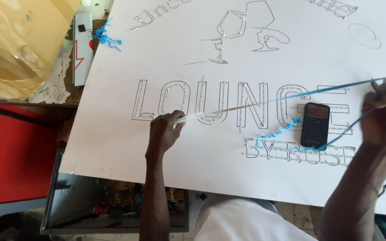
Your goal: A person is preparing LED strips for a sign by unrolling them from a reel, measuring them against a printed template on a large board, and cutting them to the required lengths using snips.
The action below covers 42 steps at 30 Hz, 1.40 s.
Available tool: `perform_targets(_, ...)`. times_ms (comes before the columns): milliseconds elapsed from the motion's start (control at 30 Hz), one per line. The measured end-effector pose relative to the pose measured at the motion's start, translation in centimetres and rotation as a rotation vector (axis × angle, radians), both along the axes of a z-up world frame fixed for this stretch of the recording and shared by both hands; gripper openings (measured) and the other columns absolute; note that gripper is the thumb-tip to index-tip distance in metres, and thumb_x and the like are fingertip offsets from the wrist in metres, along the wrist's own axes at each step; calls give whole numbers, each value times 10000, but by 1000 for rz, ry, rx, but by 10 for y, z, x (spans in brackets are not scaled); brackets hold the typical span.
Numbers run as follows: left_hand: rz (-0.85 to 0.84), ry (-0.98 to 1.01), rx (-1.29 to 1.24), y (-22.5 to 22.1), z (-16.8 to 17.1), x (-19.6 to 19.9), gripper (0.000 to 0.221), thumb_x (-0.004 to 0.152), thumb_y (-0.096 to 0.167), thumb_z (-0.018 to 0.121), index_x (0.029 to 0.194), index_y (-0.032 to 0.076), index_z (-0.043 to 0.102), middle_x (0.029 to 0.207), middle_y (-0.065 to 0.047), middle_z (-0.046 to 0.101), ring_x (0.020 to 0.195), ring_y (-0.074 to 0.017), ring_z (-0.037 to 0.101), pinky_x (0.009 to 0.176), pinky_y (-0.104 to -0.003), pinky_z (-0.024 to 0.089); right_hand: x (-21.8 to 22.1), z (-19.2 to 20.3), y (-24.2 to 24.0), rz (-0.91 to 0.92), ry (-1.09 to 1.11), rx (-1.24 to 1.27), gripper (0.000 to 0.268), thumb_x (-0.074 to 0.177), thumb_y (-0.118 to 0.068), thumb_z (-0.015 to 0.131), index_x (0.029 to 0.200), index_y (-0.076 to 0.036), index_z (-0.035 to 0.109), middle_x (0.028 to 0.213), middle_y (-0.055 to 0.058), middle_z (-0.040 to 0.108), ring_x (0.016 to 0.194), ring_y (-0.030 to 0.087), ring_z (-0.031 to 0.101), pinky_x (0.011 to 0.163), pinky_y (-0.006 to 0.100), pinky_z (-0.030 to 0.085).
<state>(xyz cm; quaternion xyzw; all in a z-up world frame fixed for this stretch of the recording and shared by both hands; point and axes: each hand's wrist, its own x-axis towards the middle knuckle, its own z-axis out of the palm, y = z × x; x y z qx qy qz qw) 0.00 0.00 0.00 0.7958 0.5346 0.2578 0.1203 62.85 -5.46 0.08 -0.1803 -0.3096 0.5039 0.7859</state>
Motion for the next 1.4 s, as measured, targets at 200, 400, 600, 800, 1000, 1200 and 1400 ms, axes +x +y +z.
perform_targets(200,157,-39,264,-8,-37,-8,179,1003,89,878,1142,122,771,977,-8,831,802,-235,711,735,-396,539,-12,-37,2,-527,-1655,-458,247,1223,50,755,1193,-175,851,1402,-2,824,1390,167,735,1210,302,491)
perform_targets(400,1,-146,407,-29,-20,43,357,903,-24,858,1201,172,839,1061,-57,862,1003,-262,826,868,-396,626,-163,-8,14,-191,-1599,-689,686,1074,-338,789,1688,-88,612,1600,270,663,1428,495,637,1132,665,517)
perform_targets(600,-248,-232,316,-39,-50,73,372,921,-18,864,1202,225,846,1094,16,867,1017,-197,833,856,-355,639,-275,26,5,508,-1364,-486,1004,1000,-115,803,1834,-215,252,1720,288,529,1136,491,819,913,580,635)
perform_targets(800,-55,-837,-10,-46,-41,60,188,941,123,953,1105,137,863,977,-51,894,927,-187,847,817,-391,653,-281,18,18,487,-1362,-526,778,1051,-267,795,1754,-174,474,1515,337,683,985,368,875,884,525,628)
perform_targets(1000,40,-965,41,-24,-44,55,286,854,119,1026,1078,101,848,936,-55,856,905,-141,783,877,-384,647,-272,-34,32,545,-1198,-459,307,1139,-276,652,1005,-70,836,727,112,809,678,211,799,678,343,648)
perform_targets(1200,-120,-279,424,1,9,1,268,897,1,939,1109,145,860,1019,-34,877,942,-285,846,878,-399,636,-176,11,10,280,-911,-98,268,1042,125,508,1094,31,754,514,101,612,443,223,636,496,352,548)
perform_targets(1400,-110,74,507,17,-24,-36,537,834,-156,803,1283,137,836,1213,-38,879,1061,-258,827,924,-405,638,-100,59,-14,-338,-94,-188,198,1191,-85,513,1028,-88,624,600,-9,389,440,120,454,421,222,313)
